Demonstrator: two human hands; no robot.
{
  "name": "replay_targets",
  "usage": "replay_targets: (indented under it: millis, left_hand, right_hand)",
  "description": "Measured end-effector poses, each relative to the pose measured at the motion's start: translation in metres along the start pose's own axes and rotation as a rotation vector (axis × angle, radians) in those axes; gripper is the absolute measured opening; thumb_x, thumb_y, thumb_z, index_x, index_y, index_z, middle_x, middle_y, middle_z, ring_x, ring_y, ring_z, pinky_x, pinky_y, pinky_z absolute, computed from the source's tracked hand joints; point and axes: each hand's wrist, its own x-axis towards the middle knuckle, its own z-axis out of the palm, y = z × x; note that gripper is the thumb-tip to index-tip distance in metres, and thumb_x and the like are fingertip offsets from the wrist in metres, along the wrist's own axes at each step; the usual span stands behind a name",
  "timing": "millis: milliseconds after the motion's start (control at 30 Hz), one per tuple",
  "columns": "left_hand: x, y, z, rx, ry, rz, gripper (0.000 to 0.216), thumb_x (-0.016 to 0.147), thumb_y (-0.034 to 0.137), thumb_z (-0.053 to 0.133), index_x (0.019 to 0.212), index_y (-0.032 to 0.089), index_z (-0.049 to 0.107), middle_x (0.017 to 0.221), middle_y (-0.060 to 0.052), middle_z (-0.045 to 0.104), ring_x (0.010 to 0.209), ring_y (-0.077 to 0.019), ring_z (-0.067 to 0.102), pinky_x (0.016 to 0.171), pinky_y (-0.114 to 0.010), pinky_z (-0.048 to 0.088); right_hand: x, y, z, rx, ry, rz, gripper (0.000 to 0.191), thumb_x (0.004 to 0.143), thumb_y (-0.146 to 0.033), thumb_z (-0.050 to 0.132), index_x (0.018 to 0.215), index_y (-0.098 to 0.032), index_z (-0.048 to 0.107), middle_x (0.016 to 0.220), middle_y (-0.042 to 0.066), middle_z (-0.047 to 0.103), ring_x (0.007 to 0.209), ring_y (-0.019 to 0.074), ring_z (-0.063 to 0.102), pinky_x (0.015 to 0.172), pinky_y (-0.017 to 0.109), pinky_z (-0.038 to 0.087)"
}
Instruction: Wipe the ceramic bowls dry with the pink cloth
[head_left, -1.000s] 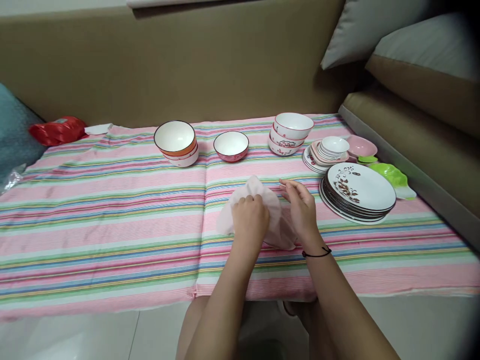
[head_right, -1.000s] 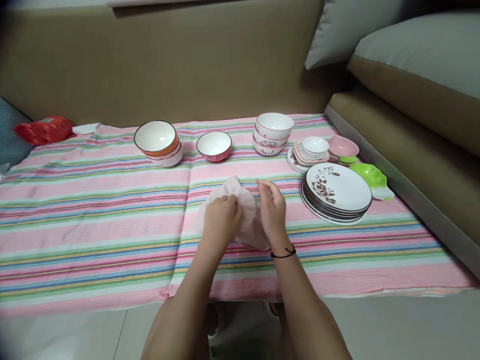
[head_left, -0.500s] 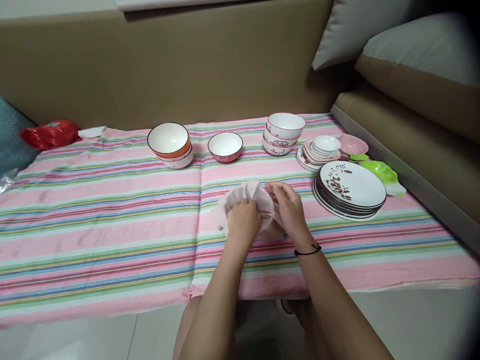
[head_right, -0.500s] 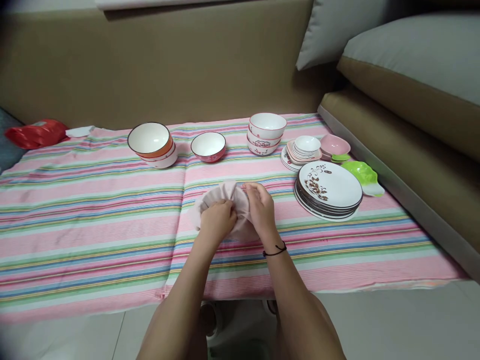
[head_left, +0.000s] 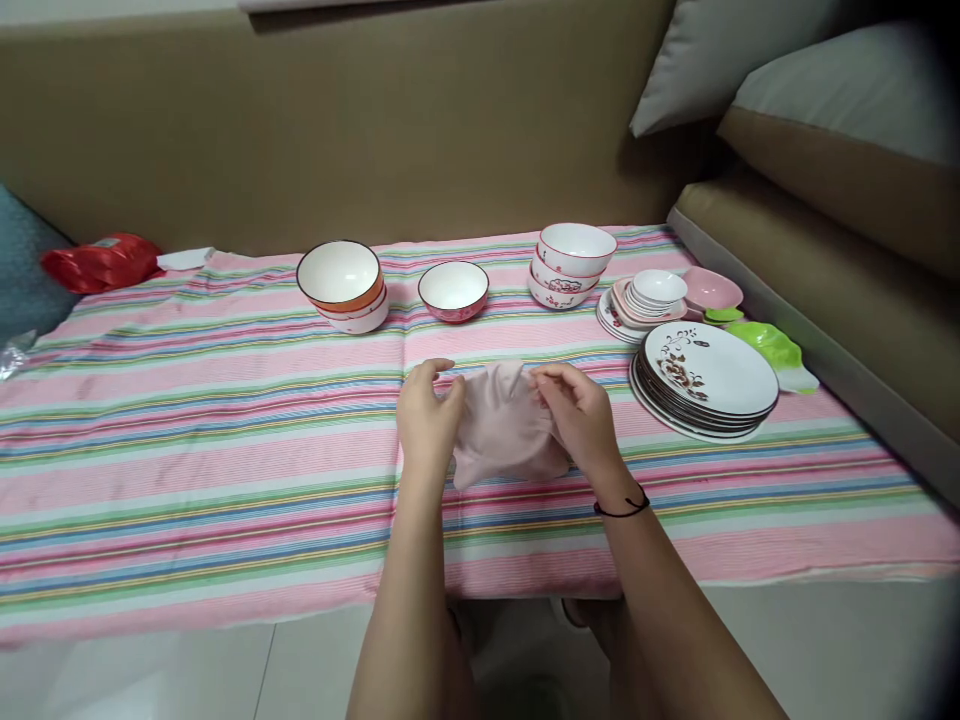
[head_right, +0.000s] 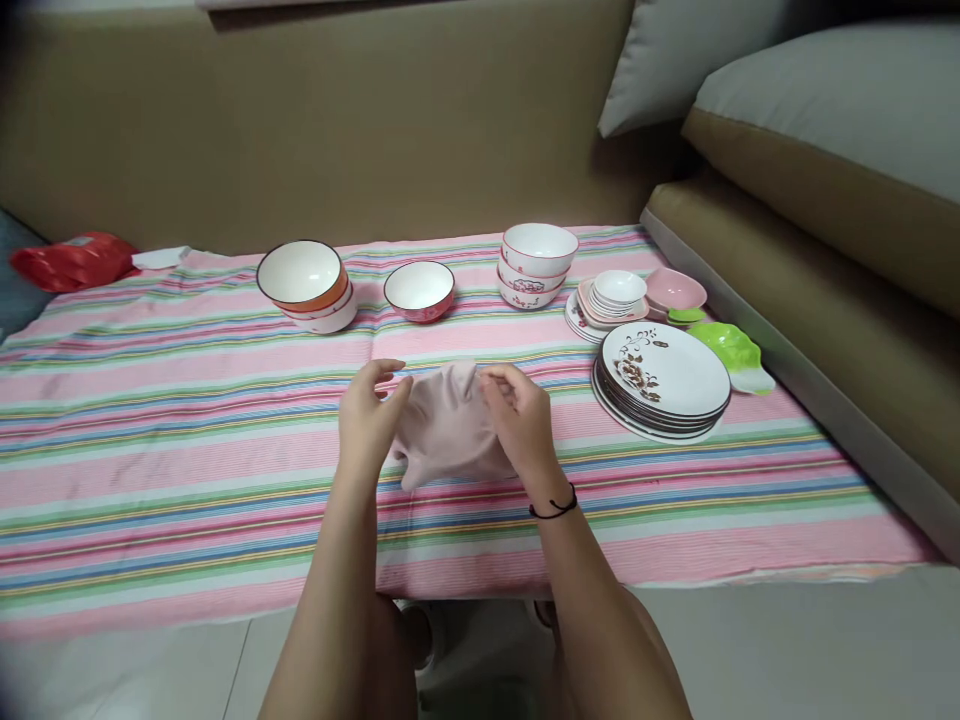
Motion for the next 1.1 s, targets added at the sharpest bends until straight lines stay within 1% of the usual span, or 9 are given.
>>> replay_targets:
  millis: [67, 167, 300, 400, 467, 633, 700, 933, 1100]
  left_hand:
    - [0.006, -0.018, 0.008, -0.015, 0.005, 0.005, 0.025, 0.082, 0.027, 0.055, 0.103, 0.019, 0.065, 0.113, -0.009, 0.067, 0.109, -0.0242, 0.06, 0.093, -0.038, 0.047]
    - [0.011, -0.03, 0.021, -0.119, -0.115, -0.01, 0.029, 0.084, 0.028, 0.051, 0.106, 0.017, 0.066, 0.116, -0.01, 0.068, 0.112, -0.0236, 0.059, 0.097, -0.037, 0.046]
    - [0.009, -0.019, 0.023, -0.272, -0.303, -0.035, 0.027, 0.085, 0.025, 0.046, 0.095, 0.016, 0.07, 0.106, -0.006, 0.072, 0.102, -0.0218, 0.064, 0.094, -0.034, 0.047]
    - [0.002, -0.006, 0.017, -0.316, -0.336, -0.016, 0.028, 0.085, 0.024, 0.045, 0.094, 0.016, 0.071, 0.107, -0.005, 0.073, 0.105, -0.0211, 0.063, 0.096, -0.032, 0.046]
    - [-0.004, -0.001, 0.014, -0.334, -0.358, 0.002, 0.029, 0.087, 0.025, 0.044, 0.095, 0.016, 0.071, 0.107, -0.005, 0.073, 0.108, -0.0204, 0.063, 0.096, -0.03, 0.045]
    - [-0.019, 0.004, 0.013, -0.338, -0.363, 0.075, 0.03, 0.091, 0.028, 0.044, 0.103, 0.018, 0.071, 0.113, -0.004, 0.071, 0.108, -0.0193, 0.063, 0.096, -0.03, 0.046]
    - [-0.022, 0.004, 0.012, -0.34, -0.386, 0.124, 0.031, 0.092, 0.028, 0.044, 0.105, 0.018, 0.07, 0.115, -0.004, 0.07, 0.11, -0.019, 0.062, 0.098, -0.03, 0.045]
    - [-0.023, 0.005, 0.004, -0.403, -0.425, 0.079, 0.033, 0.093, 0.028, 0.041, 0.106, 0.017, 0.069, 0.117, -0.005, 0.07, 0.115, -0.0185, 0.06, 0.103, -0.03, 0.042]
    - [-0.021, 0.003, 0.007, -0.413, -0.434, 0.049, 0.032, 0.092, 0.027, 0.042, 0.107, 0.017, 0.068, 0.117, -0.005, 0.069, 0.115, -0.0186, 0.06, 0.102, -0.029, 0.043]
  right_hand:
    - [-0.003, -0.005, 0.004, -0.107, -0.131, -0.054, 0.014, 0.087, -0.028, 0.056, 0.087, -0.018, 0.067, 0.079, 0.002, 0.068, 0.072, 0.0156, 0.062, 0.067, 0.026, 0.046]
    - [-0.008, -0.011, 0.013, -0.31, -0.337, -0.159, 0.012, 0.088, -0.022, 0.054, 0.087, -0.018, 0.066, 0.08, 0.002, 0.067, 0.07, 0.0144, 0.059, 0.064, 0.025, 0.042]
    - [-0.013, -0.016, 0.027, -0.634, -0.484, -0.227, 0.017, 0.089, -0.014, 0.049, 0.078, -0.016, 0.061, 0.078, 0.004, 0.066, 0.071, 0.0161, 0.057, 0.062, 0.027, 0.035]
    - [-0.016, -0.015, 0.031, -0.82, -0.542, -0.167, 0.022, 0.09, -0.016, 0.049, 0.071, -0.016, 0.058, 0.074, 0.007, 0.067, 0.067, 0.0178, 0.057, 0.059, 0.029, 0.03]
    - [-0.017, -0.013, 0.031, -0.875, -0.572, -0.12, 0.022, 0.091, -0.019, 0.048, 0.072, -0.016, 0.06, 0.074, 0.009, 0.068, 0.065, 0.019, 0.059, 0.057, 0.03, 0.028]
    - [-0.019, -0.002, 0.032, -0.845, -0.576, -0.068, 0.019, 0.09, -0.018, 0.048, 0.096, -0.014, 0.066, 0.086, 0.01, 0.072, 0.069, 0.021, 0.064, 0.056, 0.03, 0.029]
    - [-0.018, 0.002, 0.033, -0.809, -0.557, -0.047, 0.02, 0.091, -0.02, 0.048, 0.099, -0.014, 0.066, 0.088, 0.011, 0.072, 0.071, 0.021, 0.064, 0.057, 0.03, 0.031]
    - [-0.015, 0.014, 0.033, -0.645, -0.51, -0.004, 0.009, 0.085, -0.02, 0.056, 0.078, -0.017, 0.062, 0.077, 0.004, 0.068, 0.065, 0.0159, 0.057, 0.057, 0.027, 0.033]
    - [-0.015, 0.019, 0.034, -0.639, -0.357, -0.043, 0.007, 0.079, -0.019, 0.062, 0.076, -0.019, 0.055, 0.076, 0.005, 0.065, 0.068, 0.0196, 0.057, 0.061, 0.031, 0.035]
